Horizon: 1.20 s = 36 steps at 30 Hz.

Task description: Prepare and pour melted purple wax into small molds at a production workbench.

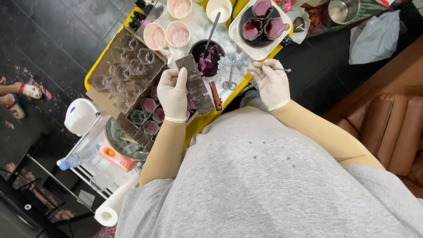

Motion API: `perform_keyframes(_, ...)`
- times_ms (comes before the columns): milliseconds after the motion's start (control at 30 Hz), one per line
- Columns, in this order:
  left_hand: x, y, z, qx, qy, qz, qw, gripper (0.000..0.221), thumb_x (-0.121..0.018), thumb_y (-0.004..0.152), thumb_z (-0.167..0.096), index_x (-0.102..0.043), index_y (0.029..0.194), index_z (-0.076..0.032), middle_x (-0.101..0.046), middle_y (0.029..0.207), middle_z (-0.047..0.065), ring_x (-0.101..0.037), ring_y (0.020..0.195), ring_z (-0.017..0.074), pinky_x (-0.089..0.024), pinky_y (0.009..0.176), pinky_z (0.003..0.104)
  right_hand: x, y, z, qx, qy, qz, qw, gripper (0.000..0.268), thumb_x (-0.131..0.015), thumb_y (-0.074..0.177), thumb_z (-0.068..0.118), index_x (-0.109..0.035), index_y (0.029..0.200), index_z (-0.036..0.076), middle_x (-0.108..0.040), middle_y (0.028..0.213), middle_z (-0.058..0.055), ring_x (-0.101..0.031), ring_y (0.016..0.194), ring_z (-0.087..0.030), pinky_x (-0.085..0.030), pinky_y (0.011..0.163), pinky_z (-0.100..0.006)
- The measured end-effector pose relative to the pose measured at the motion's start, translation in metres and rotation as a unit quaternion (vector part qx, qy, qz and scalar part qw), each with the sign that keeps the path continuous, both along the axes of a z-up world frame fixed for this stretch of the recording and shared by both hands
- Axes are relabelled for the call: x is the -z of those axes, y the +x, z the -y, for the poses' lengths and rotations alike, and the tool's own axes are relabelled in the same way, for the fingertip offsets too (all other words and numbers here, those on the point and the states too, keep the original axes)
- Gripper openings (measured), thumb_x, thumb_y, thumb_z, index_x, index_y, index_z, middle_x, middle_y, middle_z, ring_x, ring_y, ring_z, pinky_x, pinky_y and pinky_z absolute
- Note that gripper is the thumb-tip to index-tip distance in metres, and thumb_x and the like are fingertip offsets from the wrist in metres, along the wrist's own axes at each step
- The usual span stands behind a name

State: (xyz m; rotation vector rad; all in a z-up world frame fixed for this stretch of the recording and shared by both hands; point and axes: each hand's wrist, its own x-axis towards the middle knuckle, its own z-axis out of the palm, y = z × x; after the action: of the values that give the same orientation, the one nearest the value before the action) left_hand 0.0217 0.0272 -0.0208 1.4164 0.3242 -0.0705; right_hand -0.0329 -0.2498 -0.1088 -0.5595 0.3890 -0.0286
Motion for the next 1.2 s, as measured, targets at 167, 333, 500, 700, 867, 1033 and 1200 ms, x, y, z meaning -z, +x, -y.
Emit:
perform_keyframes(167, 0.006, 0.007, -0.001, 0.014, 0.008, -0.004, 1.000, 0.016, -0.072, 0.099, -0.016, -0.061, 0.091, -0.007, -0.057, 0.070, -0.007, -0.043, 0.053, 0.0004, -0.031, 0.047, 0.019, 0.001, -0.003, 0.005, 0.009, 0.003, 0.005, 1.000, 0.011, -0.051, 0.108, 0.000, -0.060, 0.108, 0.007, -0.070, 0.111, -0.016, -0.071, 0.109, -0.030, -0.057, 0.101, -0.039)
perform_keyframes(333, 0.014, 0.018, 0.001, 0.046, 0.011, 0.002, 0.999, 0.015, -0.072, 0.100, -0.014, -0.062, 0.091, -0.007, -0.063, 0.074, -0.005, -0.046, 0.057, 0.0007, -0.034, 0.051, 0.019, -0.008, -0.010, 0.013, 0.026, 0.012, -0.001, 1.000, 0.012, -0.051, 0.108, 0.000, -0.061, 0.108, 0.007, -0.071, 0.111, -0.016, -0.071, 0.109, -0.029, -0.057, 0.102, -0.039)
perform_keyframes(500, 0.004, 0.032, 0.015, 0.076, -0.001, -0.011, 0.997, 0.009, -0.072, 0.099, -0.013, -0.067, 0.096, -0.006, -0.064, 0.077, -0.005, -0.048, 0.059, 0.0008, -0.035, 0.052, 0.018, -0.028, -0.017, 0.026, 0.055, 0.019, 0.007, 0.998, 0.014, -0.052, 0.110, 0.003, -0.063, 0.115, 0.009, -0.072, 0.112, -0.014, -0.071, 0.108, -0.027, -0.057, 0.100, -0.038)
perform_keyframes(700, 0.000, 0.042, 0.042, 0.126, -0.025, -0.012, 0.992, 0.012, -0.073, 0.100, -0.015, -0.066, 0.097, -0.006, -0.061, 0.074, -0.005, -0.048, 0.057, 0.0011, -0.036, 0.052, 0.019, -0.059, -0.018, 0.060, 0.077, 0.019, 0.053, 0.995, 0.022, -0.053, 0.113, 0.009, -0.062, 0.133, 0.012, -0.073, 0.116, -0.014, -0.073, 0.107, -0.024, -0.060, 0.097, -0.034)
perform_keyframes(867, 0.003, 0.044, 0.079, 0.155, -0.002, -0.003, 0.988, 0.012, -0.072, 0.099, -0.016, -0.066, 0.100, -0.005, -0.065, 0.081, -0.004, -0.052, 0.064, 0.0011, -0.039, 0.057, 0.018, -0.071, -0.018, 0.098, 0.087, -0.002, 0.055, 0.995, 0.023, -0.053, 0.113, 0.014, -0.060, 0.136, 0.014, -0.073, 0.116, -0.013, -0.074, 0.103, -0.022, -0.061, 0.093, -0.033)
perform_keyframes(1033, -0.014, 0.040, 0.120, 0.180, -0.026, -0.009, 0.983, 0.012, -0.070, 0.101, -0.014, -0.066, 0.099, -0.003, -0.068, 0.086, -0.002, -0.059, 0.071, 0.0024, -0.044, 0.061, 0.019, -0.079, -0.008, 0.132, 0.078, -0.019, 0.058, 0.995, 0.021, -0.053, 0.115, 0.019, -0.060, 0.134, 0.013, -0.074, 0.112, -0.012, -0.073, 0.097, -0.020, -0.061, 0.089, -0.032)
perform_keyframes(1200, -0.024, 0.038, 0.160, 0.211, -0.093, 0.056, 0.971, 0.011, -0.070, 0.102, -0.009, -0.063, 0.106, -0.001, -0.069, 0.096, 0.001, -0.063, 0.085, 0.0041, -0.049, 0.077, 0.020, -0.091, 0.012, 0.156, 0.078, -0.046, 0.111, 0.990, 0.018, -0.053, 0.117, 0.021, -0.057, 0.131, 0.012, -0.072, 0.106, -0.011, -0.072, 0.092, -0.018, -0.060, 0.085, -0.031)
